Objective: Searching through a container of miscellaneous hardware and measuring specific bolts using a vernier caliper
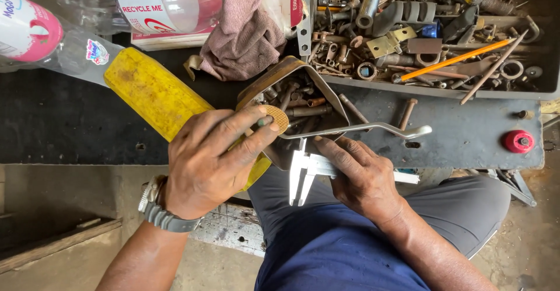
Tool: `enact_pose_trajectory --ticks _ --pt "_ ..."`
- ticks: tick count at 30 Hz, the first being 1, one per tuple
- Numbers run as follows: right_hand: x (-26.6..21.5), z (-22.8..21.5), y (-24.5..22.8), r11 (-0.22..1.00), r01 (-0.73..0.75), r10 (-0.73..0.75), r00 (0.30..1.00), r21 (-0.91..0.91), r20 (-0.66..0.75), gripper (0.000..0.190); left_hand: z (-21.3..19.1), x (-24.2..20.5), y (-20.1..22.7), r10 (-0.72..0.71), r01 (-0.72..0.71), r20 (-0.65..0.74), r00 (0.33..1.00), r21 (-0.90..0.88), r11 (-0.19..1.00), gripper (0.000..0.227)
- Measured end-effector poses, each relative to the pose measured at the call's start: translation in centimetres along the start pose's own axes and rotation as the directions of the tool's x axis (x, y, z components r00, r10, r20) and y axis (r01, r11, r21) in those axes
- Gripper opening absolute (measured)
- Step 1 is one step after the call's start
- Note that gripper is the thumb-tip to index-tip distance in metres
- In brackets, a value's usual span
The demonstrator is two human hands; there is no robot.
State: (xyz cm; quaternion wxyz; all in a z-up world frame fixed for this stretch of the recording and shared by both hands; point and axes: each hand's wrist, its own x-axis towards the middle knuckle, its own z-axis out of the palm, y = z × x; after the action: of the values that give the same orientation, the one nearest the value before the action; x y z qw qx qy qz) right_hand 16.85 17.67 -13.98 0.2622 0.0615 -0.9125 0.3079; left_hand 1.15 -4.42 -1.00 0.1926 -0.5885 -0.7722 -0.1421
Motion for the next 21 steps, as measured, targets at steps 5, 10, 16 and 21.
enact_pose_trajectory --ticks 5,10,16,21 --pt "-0.2 0.4 0.1 1.000 -0.009 0.009 1.000 -0.015 -0.009 0.064 0.5 -1.3 0.3 -0.005 0.005 0.011 1.000 0.008 1.000 0.035" --pt "-0.4 0.5 -0.2 0.994 -0.093 0.091 0.995 0.065 0.037 0.064 0.8 -2.7 0.9 -0.085 0.089 0.079 0.993 -0.046 0.995 0.036" --pt "0.1 0.4 -0.6 0.987 -0.083 0.078 0.996 0.135 0.039 0.055 -0.5 0.1 1.0 0.004 0.000 0.057 0.998 -0.067 0.998 0.022" --pt "0.2 0.4 -1.3 0.988 -0.055 0.050 0.998 0.144 0.042 0.057 1.7 3.7 0.6 0.048 -0.063 0.181 0.982 0.078 0.995 0.034"
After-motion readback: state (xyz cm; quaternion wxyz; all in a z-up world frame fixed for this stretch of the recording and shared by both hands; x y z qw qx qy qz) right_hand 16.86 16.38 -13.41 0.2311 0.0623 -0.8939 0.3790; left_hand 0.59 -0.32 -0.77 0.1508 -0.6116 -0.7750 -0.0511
